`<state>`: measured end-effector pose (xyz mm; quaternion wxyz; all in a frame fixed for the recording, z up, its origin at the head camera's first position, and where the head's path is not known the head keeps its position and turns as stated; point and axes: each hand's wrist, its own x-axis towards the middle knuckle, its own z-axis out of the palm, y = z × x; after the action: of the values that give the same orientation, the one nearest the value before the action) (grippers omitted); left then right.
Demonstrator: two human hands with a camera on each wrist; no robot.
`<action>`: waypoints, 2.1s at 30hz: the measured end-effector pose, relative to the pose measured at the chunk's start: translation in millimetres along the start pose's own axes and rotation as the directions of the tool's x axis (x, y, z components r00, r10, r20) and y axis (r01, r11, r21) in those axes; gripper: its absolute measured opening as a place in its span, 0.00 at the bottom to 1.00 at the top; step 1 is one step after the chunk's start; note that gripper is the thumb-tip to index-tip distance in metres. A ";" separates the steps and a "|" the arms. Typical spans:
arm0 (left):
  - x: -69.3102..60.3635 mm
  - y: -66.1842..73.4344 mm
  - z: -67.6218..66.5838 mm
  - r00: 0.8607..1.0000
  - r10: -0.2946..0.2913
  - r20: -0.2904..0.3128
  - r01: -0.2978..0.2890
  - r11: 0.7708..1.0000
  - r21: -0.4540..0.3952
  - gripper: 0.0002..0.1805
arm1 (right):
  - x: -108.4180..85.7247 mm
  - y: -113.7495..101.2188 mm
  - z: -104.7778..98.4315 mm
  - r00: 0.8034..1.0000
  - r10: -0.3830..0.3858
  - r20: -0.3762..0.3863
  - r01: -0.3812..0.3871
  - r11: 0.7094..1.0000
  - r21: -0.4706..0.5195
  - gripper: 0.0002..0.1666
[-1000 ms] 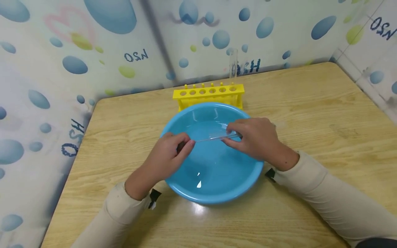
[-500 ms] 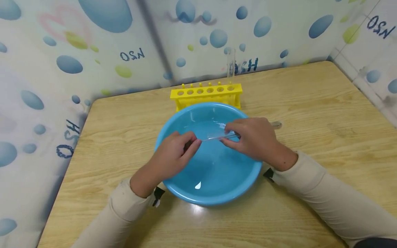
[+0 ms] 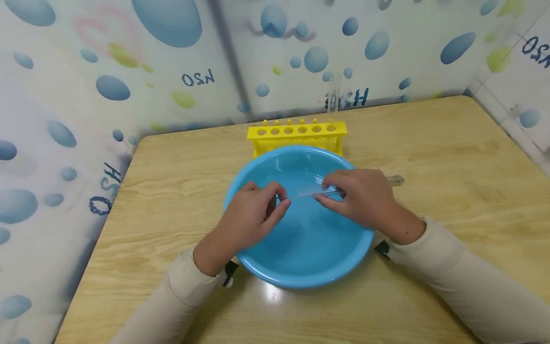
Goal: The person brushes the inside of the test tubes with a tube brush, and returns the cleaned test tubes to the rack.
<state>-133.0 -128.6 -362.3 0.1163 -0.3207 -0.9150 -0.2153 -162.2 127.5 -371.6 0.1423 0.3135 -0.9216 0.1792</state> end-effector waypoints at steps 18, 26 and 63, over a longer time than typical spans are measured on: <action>-5.3 -11.6 -29.1 0.902 0.369 -0.222 -0.279 0.894 0.351 0.12 | -0.2 -0.9 -1.3 0.999 0.021 -0.024 -0.021 0.999 0.028 0.12; -5.1 -17.3 -32.5 0.875 0.428 -0.225 -0.310 0.853 0.419 0.18 | -1.5 -1.2 0.3 1.000 0.020 -0.024 -0.020 0.999 0.027 0.12; -2.7 -23.9 -15.2 0.980 -0.171 0.099 0.197 0.884 -0.424 0.17 | 1.5 -1.7 -1.3 0.997 0.056 0.049 -0.056 0.998 0.007 0.18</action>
<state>-145.1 -153.9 -357.5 -0.0053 -0.2562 -0.8739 -0.4130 -162.1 126.0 -369.5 0.1134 0.2925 -0.9324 0.1794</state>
